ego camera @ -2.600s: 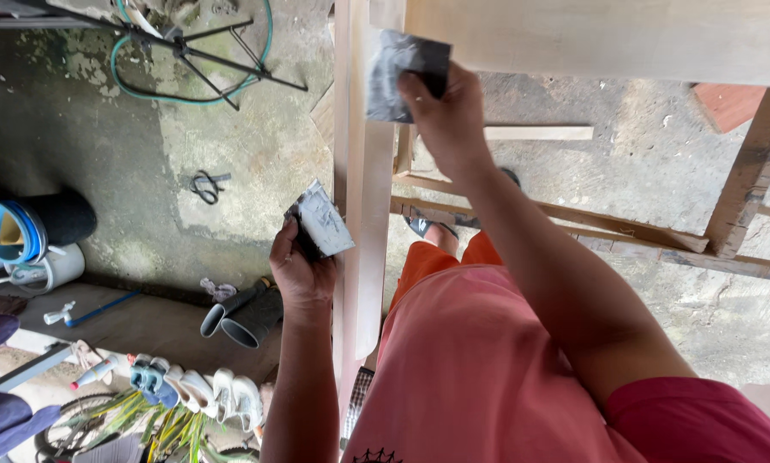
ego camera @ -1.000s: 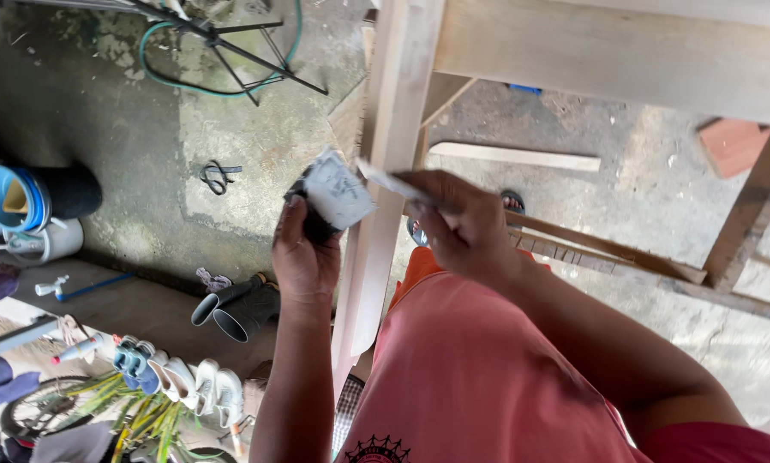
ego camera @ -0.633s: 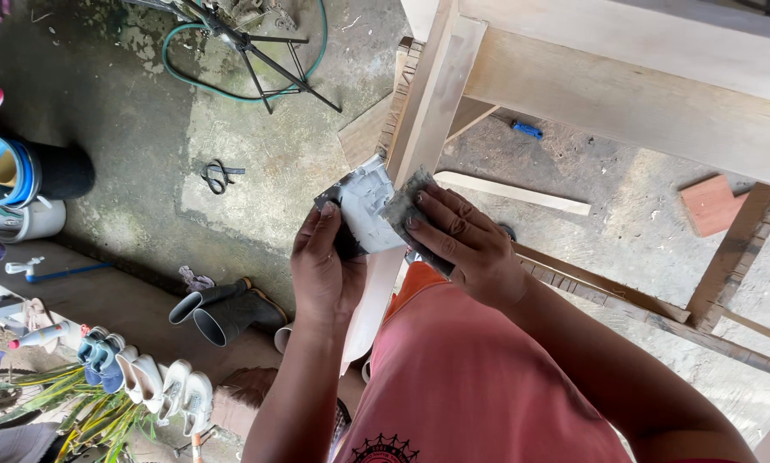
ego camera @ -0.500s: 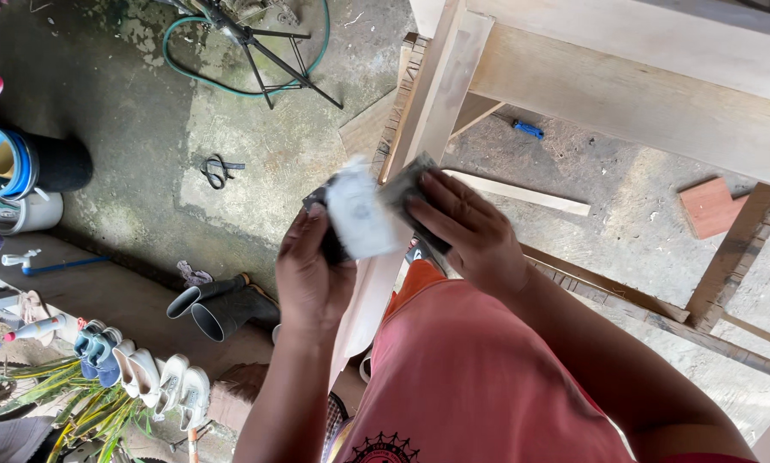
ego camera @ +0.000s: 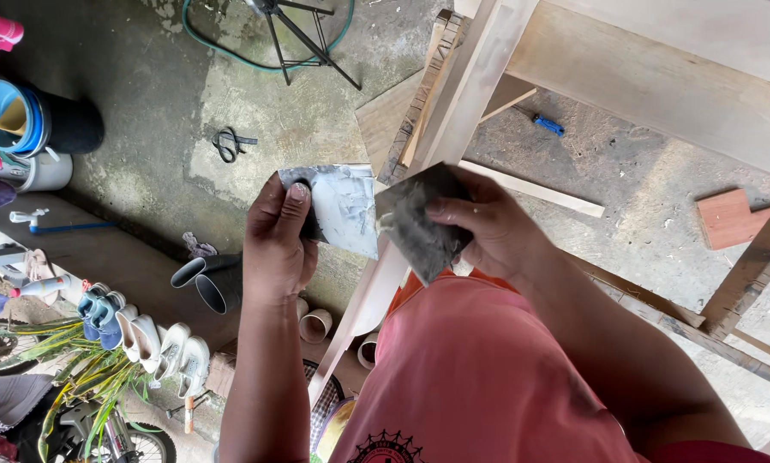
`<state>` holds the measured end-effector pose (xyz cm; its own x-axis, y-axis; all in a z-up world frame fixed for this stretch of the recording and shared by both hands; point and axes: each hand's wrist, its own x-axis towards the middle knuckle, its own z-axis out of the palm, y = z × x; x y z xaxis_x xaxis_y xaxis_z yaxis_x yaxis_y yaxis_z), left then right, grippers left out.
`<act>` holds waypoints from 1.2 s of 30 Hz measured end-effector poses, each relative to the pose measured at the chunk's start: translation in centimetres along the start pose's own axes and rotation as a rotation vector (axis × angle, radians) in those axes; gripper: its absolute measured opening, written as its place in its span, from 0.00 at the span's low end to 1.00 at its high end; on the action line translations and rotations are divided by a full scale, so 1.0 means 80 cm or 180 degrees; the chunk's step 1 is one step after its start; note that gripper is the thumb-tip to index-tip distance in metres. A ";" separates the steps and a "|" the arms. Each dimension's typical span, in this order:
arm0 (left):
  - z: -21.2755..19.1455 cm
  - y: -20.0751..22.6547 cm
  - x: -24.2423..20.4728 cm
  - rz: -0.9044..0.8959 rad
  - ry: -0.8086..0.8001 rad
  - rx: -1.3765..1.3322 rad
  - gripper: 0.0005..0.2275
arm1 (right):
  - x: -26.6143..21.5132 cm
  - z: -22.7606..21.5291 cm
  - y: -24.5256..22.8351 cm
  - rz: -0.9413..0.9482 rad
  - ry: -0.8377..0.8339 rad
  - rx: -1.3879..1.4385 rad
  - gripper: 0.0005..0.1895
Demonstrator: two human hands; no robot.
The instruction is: The person uses a putty knife to apply a white filler paste to the joints and edges of a wooden furniture frame. They repeatedly scoop filler from a container and smooth it into the seams of the wood.
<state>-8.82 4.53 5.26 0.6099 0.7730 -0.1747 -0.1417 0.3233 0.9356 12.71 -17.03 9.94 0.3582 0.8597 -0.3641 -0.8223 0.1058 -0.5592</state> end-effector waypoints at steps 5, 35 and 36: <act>-0.017 -0.009 0.000 0.0257 0.0083 0.0521 0.09 | -0.005 -0.002 -0.014 -0.0153 0.0213 -0.0293 0.07; 0.086 0.060 0.024 -0.0044 -0.0541 0.2347 0.13 | 0.009 -0.060 -0.027 -0.1625 -0.0918 -0.3250 0.02; 0.082 0.056 0.029 -0.0058 -0.0499 0.2550 0.12 | 0.000 -0.047 -0.026 -0.1533 -0.0961 -0.3044 0.01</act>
<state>-2.91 4.18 11.07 0.7171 0.6669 -0.2026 0.4335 -0.1991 0.8789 16.09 -19.14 8.29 0.3189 0.9326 0.1691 0.1001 0.1443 -0.9845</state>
